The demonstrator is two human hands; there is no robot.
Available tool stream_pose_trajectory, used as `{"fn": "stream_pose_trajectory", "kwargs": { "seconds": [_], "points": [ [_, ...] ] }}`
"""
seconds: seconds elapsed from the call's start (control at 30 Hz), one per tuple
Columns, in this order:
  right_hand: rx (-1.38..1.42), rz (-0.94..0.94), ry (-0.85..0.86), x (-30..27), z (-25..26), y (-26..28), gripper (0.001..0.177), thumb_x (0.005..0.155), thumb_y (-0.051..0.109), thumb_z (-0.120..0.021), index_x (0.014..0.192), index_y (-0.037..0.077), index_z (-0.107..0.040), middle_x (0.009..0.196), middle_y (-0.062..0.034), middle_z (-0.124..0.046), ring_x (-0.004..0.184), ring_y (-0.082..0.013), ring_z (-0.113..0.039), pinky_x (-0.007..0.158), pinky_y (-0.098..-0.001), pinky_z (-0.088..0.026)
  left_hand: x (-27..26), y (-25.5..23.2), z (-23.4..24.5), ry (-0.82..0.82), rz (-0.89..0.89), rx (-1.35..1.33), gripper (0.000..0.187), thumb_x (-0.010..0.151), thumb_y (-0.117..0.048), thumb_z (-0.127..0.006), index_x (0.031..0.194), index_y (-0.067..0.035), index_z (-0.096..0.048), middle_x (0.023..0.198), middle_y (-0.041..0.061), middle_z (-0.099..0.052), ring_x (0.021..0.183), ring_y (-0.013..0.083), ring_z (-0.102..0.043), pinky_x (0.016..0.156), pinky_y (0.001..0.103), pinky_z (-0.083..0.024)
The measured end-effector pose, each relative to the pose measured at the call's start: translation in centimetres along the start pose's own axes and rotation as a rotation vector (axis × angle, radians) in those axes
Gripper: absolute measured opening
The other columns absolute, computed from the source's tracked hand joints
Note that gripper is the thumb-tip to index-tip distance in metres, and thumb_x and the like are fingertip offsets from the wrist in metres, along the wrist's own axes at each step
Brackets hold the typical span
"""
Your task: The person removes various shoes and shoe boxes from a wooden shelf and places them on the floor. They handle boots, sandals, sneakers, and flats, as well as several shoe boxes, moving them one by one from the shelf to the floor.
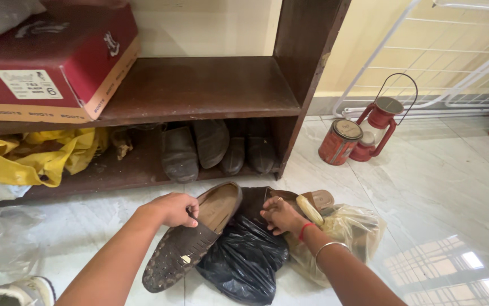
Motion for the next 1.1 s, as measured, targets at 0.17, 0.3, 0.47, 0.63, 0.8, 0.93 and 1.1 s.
{"fn": "stream_pose_trajectory", "kwargs": {
  "seconds": [0.17,0.3,0.47,0.63,0.8,0.93,1.1],
  "points": [
    [-0.023,-0.078,0.059,0.9,-0.8,-1.8,0.053,0.094,0.03,-0.069,0.139,0.024,-0.042,0.112,-0.0002,-0.067,0.074,-0.0158,-0.064,0.063,-0.0373,-0.063,-1.0,1.9,-0.5,-0.071,0.073,-0.109,0.027,0.083,-0.036,-0.08,0.105,-0.022,-0.075,0.119,-0.002,-0.074,0.116,0.0198,-0.068,0.099,0.037,-0.052],
    [-0.158,0.02,0.087,1.8,-2.0,-2.6,0.038,0.099,0.035,-0.066,0.129,0.011,-0.063,0.105,-0.0047,-0.066,0.078,-0.012,-0.067,0.062,-0.0346,-0.068,-0.7,1.7,-1.3,-0.079,0.091,-0.167,0.027,0.085,-0.037,-0.078,0.106,-0.021,-0.076,0.118,0.0,-0.075,0.114,0.0205,-0.069,0.099,0.037,-0.053],
    [-0.1,-0.012,0.045,1.3,-2.8,-2.0,0.023,0.103,0.028,-0.057,0.112,0.007,-0.054,0.095,-0.0136,-0.065,0.063,-0.0224,-0.071,0.052,-0.0364,-0.062,0.6,-0.7,-1.7,-0.063,0.037,-0.325,0.03,0.086,-0.037,-0.076,0.107,-0.015,-0.075,0.115,0.003,-0.077,0.109,0.0217,-0.073,0.095,0.039,-0.055],
    [-0.472,0.071,0.112,2.5,-2.8,-1.7,0.026,0.106,0.027,-0.054,0.109,0.002,-0.058,0.084,-0.0241,-0.072,0.057,-0.023,-0.072,0.048,-0.0327,-0.059,1.7,-3.9,-2.7,0.055,0.002,-0.12,0.029,0.088,-0.04,-0.075,0.108,-0.02,-0.077,0.116,0.003,-0.074,0.109,0.0207,-0.068,0.096,0.039,-0.052],
    [-0.402,0.068,0.179,0.7,-4.2,-1.2,0.034,0.1,0.026,-0.06,0.126,0.003,-0.059,0.089,-0.0167,-0.073,0.067,-0.0262,-0.077,0.053,-0.0372,-0.062,-0.2,-4.4,-3.4,0.139,0.094,-0.03,0.038,0.085,-0.044,-0.075,0.11,-0.016,-0.07,0.116,0.007,-0.076,0.107,0.0252,-0.074,0.094,0.041,-0.056],
    [-0.773,0.049,0.061,-2.9,-3.4,3.3,0.04,0.098,0.039,-0.061,0.113,0.004,-0.072,0.089,-0.0213,-0.078,0.076,-0.03,-0.078,0.066,-0.04,-0.06,-0.6,-3.6,-1.7,0.041,0.089,-0.024,0.046,0.084,-0.046,-0.08,0.119,-0.02,-0.068,0.126,0.006,-0.07,0.119,0.0234,-0.065,0.101,0.038,-0.051],
    [-0.824,0.284,-0.312,-5.7,-1.9,10.0,0.033,0.094,0.039,-0.064,0.108,0.012,-0.076,0.102,-0.0196,-0.074,0.099,-0.037,-0.071,0.087,-0.0466,-0.056,-1.1,-2.0,-0.8,-0.029,0.164,0.004,0.047,0.085,-0.044,-0.078,0.125,-0.021,-0.068,0.13,0.004,-0.069,0.121,0.0239,-0.065,0.102,0.04,-0.051]
  ]
}}
Point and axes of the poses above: each hand's wrist, its own x-axis towards the middle knuckle, its own z-axis out of the back of the hand, y = z × x, the point moved 6 cm from there along x, towards the middle knuckle
